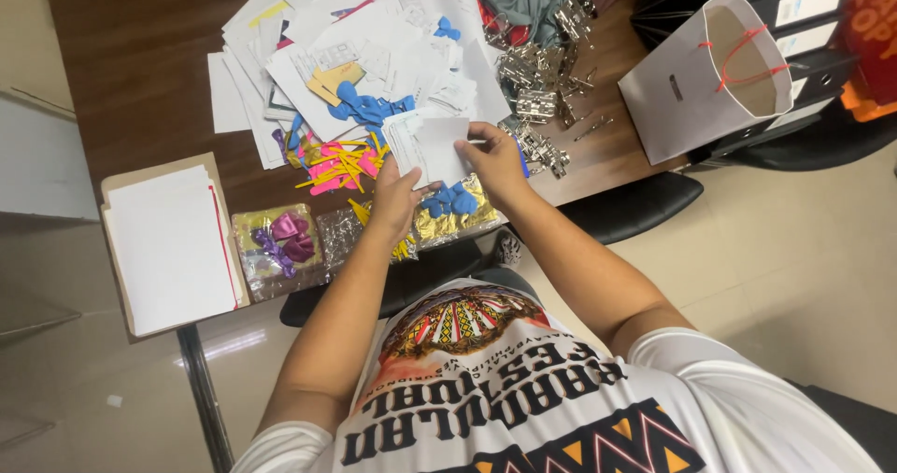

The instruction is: The person folds small white pieces of paper by hand and places them into a white paper bag. The workspace is cluttered with colorful paper cutouts, metal clips, and binders.

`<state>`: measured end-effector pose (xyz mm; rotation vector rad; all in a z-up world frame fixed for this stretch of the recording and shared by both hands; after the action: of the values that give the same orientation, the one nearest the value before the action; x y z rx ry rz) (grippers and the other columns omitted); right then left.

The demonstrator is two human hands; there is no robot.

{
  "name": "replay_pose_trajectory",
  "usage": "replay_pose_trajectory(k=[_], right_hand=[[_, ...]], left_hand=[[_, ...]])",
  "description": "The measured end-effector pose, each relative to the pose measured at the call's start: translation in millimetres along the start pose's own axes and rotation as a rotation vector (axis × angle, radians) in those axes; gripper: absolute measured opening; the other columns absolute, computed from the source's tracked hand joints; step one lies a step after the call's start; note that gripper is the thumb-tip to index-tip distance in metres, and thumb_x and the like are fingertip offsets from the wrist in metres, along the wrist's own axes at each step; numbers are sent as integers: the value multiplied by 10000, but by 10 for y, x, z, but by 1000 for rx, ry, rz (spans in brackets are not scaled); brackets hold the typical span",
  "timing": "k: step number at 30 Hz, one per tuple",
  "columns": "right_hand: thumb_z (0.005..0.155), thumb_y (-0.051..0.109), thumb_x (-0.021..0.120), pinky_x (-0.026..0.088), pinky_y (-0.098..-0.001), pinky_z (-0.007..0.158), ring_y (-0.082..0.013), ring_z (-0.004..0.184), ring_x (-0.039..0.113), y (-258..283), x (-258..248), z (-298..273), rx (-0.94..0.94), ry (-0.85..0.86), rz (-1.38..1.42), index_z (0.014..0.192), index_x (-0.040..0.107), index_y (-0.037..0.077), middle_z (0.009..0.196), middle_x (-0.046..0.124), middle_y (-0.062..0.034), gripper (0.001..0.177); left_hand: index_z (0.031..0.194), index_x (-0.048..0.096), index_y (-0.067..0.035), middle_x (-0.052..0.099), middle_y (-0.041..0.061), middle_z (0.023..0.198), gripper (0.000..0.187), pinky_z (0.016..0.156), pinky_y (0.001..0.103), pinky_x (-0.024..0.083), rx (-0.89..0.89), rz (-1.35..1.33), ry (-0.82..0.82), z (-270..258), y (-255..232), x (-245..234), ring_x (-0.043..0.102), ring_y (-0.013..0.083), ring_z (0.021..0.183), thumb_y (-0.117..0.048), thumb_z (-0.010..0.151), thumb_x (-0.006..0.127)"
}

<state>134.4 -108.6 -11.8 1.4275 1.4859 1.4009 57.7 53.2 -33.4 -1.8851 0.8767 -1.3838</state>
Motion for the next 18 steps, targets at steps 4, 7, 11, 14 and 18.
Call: replay_pose_trajectory(k=[4,7,11,14,18], right_hand=[[935,-26,689,550,-218,719,-88,811,636,119,-7,-77,-58,9,19,1261,651,-29,946,668,-30,329],[919,-45,695,543,-194,754,-65,848,604,274,79,-152,-105,52,20,1320,628,2,971,614,10,409],[930,-37,714,522,-186,738,-55,845,588,203,137,-125,-130,59,-90,1311,644,7,985,617,11,390],[928,-30,721,525,-188,736,-55,848,599,128,180,-67,-125,72,-79,1288,648,5,987,635,2,369],[914,-15,726,524,-199,705,-62,829,622,145,245,-22,-91,86,-25,1245,642,3,972,672,-15,342]], left_hand=[[1339,479,-31,605,145,1329,378,888,462,597,-1,-49,21,-22,4,-69,650,270,1157,-1,964,441],[1367,482,-24,598,154,1345,423,933,473,597,-11,-111,34,-51,-29,-52,638,277,1198,-17,948,420],[1389,477,-33,597,148,1343,420,918,504,587,-34,-122,23,-101,-35,-9,634,291,1189,-69,974,423],[1396,471,-35,597,147,1341,400,899,507,588,-37,-147,23,-122,-12,11,636,293,1178,-100,1004,429],[1412,437,-49,582,142,1344,410,881,490,587,-23,-67,3,-113,4,35,627,292,1167,-86,1004,463]])
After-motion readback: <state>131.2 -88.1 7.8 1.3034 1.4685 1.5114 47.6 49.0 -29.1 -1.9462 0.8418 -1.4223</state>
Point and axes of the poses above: each hand's wrist, its own z-axis towards the middle knuckle, its own x-axis out of the palm, y = z × x, the point moved 9 cm from there along z, towards the middle knuckle
